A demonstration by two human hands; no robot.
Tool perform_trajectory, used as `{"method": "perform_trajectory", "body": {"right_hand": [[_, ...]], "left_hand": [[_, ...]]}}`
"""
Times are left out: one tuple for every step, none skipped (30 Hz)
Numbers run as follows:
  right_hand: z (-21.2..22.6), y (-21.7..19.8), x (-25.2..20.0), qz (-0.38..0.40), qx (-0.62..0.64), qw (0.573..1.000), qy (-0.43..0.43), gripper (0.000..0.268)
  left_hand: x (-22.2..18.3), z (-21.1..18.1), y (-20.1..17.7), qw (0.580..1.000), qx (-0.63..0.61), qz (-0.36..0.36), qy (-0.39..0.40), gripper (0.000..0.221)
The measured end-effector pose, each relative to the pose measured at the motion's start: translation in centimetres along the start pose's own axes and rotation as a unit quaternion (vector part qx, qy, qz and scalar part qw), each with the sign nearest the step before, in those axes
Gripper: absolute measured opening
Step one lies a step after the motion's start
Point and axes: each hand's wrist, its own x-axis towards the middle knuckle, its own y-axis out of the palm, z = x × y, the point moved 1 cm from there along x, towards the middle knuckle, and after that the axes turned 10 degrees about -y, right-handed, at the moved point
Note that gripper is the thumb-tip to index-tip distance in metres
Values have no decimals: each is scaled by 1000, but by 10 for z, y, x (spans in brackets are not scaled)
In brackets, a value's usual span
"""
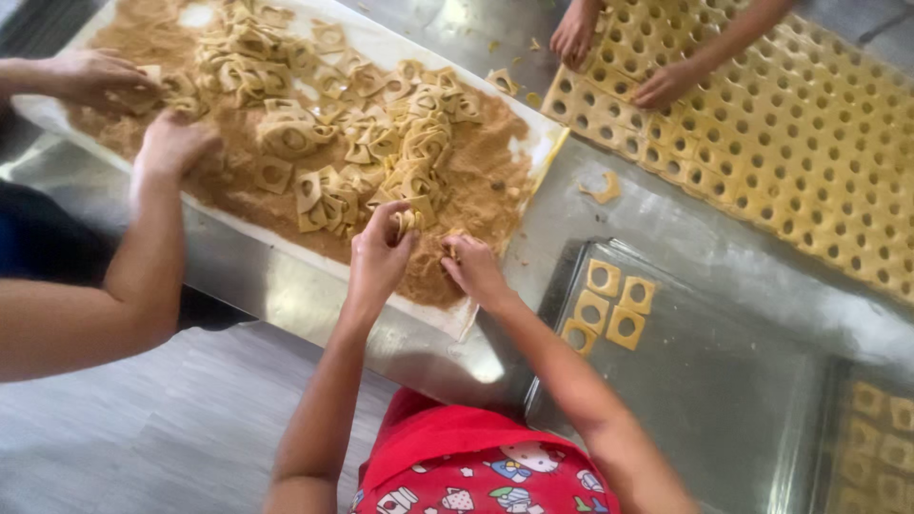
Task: The person picks up square-shaped dough pieces from a pile on a table and places them onto metal trays.
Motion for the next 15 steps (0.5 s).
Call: {"method": "perform_trajectory", "body": {"right_hand": [[0,-3,-1,-30,37,999,23,28],[0,-8,-1,-61,74,994,45,25],[1,-16,-4,-92,111,987,69,23],[-1,-28,-6,-98,125,984,83,23],[-5,-45,-12,-102,140,980,101,24],[-6,-63,-23,-107,155,975,118,25],[-4,-83,-37,-104,178,967,148,26],[-1,-106,-55,-101,200,958,177,27],[2,-130,-72,-98,223,948,205,28],[7,-155,-92,-85,146,961,220,26],[12,-178,-115,-70,68,967,234,24],[17,-195,-133,-68,58,969,232,24],[20,-210,-151,-65,48,970,231,24],[22,-222,-169,-62,38,971,229,23],[22,-230,-187,-49,52,968,239,24]], "left_hand": [[0,-6,2,1000,4,3,20,36],[0,-13,5,999,8,6,40,36],[-2,-19,9,998,26,15,47,36],[-3,-24,12,997,44,23,55,36],[-7,-29,17,996,63,35,60,37],[-11,-35,24,993,51,41,102,37],[-17,-41,33,988,38,46,144,37],[-24,-47,41,981,24,51,186,37],[-32,-52,50,982,28,86,168,38],[-42,-58,58,980,32,122,151,39],[-54,-63,68,978,36,157,134,40],[-66,-68,79,974,33,192,120,40],[-79,-72,89,968,29,226,106,40],[-92,-75,99,961,26,260,91,39],[-106,-78,110,952,38,298,62,38]]}}
